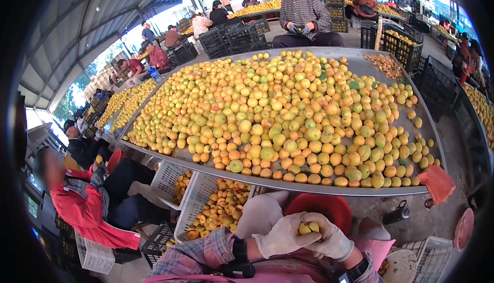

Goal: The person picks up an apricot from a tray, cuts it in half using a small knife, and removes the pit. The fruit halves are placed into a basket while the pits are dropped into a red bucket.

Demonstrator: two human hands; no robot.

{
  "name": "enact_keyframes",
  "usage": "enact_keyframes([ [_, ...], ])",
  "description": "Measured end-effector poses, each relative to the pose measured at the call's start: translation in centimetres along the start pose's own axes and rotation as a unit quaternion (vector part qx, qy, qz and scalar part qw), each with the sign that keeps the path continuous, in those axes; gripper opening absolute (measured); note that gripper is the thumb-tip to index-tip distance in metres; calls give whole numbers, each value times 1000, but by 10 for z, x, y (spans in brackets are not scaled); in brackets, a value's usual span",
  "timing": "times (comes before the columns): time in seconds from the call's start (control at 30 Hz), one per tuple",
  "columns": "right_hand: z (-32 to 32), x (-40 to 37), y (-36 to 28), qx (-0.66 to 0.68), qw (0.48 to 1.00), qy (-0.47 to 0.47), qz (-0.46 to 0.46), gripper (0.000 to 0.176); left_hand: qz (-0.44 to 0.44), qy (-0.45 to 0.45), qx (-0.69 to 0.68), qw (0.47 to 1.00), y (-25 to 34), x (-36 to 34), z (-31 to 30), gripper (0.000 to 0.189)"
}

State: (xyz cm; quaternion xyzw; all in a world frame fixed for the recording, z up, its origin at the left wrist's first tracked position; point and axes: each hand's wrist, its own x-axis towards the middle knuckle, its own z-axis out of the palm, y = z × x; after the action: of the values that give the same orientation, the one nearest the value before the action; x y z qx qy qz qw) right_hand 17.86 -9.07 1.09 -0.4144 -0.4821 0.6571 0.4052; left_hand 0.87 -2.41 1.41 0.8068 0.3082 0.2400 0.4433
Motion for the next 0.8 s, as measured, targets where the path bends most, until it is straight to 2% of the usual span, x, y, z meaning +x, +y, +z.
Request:
enact_keyframes([
  [0.03,0,-1,5,-17,999,-10,-36,61,0,-2,-2,1000,1,-2,0,49],
  [0.17,4,-2,2,-46,996,-27,-75,61,20,-4,-17,1000,3,-9,-2,48],
  [0.23,6,0,7,-65,986,-46,-144,60,22,-12,-20,999,2,-13,-2,47],
  [0.33,10,-1,6,-37,986,-54,-153,60,25,-27,-30,999,2,-17,-5,48],
  [0.57,9,-2,7,-43,987,-71,-138,63,39,-49,-89,994,-11,-17,0,44],
  [0.63,8,-1,10,-118,989,-8,-92,67,40,-49,-113,992,-10,-13,-2,44],
  [0.7,12,-2,-4,-141,987,10,-75,69,-61,-6,-134,989,0,-11,-4,44],
  [0.73,15,-3,-17,-99,994,37,-8,68,-90,-9,-150,984,1,-9,-4,43],
  [0.77,17,-3,-23,-58,994,66,61,67,-91,-5,-148,985,1,-7,-5,43],
  [0.8,18,-1,-20,-50,995,79,33,67,-91,-12,-160,983,3,-6,-7,42],
])
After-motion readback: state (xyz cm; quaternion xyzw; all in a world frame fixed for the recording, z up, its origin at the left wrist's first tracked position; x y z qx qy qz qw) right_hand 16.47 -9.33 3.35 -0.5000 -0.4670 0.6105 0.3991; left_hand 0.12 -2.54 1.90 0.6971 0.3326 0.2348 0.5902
